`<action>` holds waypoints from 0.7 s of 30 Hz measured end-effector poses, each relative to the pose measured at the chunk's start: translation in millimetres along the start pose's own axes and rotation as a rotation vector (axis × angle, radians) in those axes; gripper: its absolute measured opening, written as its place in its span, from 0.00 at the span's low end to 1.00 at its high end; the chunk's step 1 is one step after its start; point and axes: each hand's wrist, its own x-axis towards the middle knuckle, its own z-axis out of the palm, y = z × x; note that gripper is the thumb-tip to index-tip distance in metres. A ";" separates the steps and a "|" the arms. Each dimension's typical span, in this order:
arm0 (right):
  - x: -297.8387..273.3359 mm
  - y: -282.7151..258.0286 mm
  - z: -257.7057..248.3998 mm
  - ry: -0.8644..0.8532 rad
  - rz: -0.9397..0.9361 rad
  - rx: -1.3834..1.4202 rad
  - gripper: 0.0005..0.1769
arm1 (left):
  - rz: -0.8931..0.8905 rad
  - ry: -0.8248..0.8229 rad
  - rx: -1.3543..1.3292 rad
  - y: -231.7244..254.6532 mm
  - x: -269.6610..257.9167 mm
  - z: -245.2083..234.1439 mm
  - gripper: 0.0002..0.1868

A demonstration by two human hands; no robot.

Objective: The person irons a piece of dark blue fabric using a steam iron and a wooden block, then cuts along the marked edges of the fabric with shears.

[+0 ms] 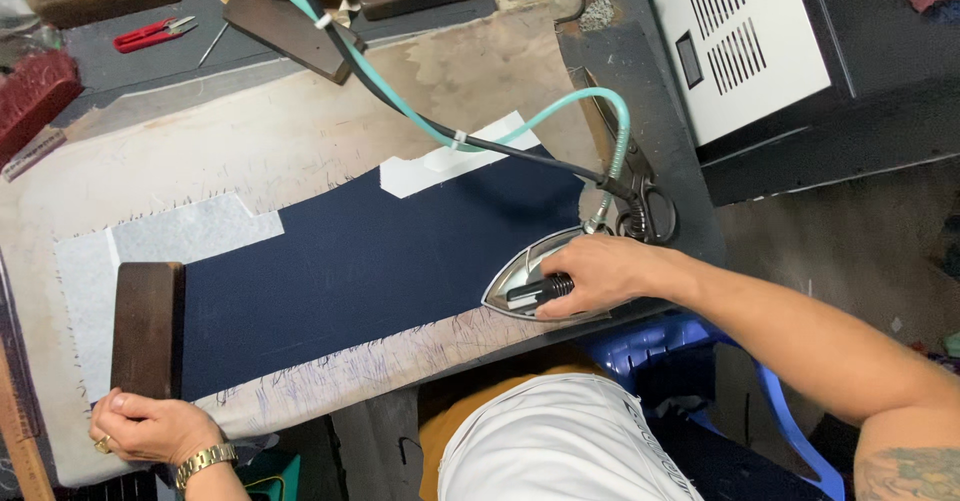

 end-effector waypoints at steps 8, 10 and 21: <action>44.9 -18.4 -7.2 0.443 0.161 0.242 0.29 | -0.025 0.036 0.009 4.3 1.6 0.8 0.15; 69.6 -8.4 -13.9 0.609 0.195 0.141 0.29 | -0.063 0.013 -0.011 8.3 2.9 -0.5 0.13; 84.0 19.9 -107.7 0.665 0.273 0.286 0.34 | -0.072 0.008 -0.058 11.7 6.6 -1.4 0.13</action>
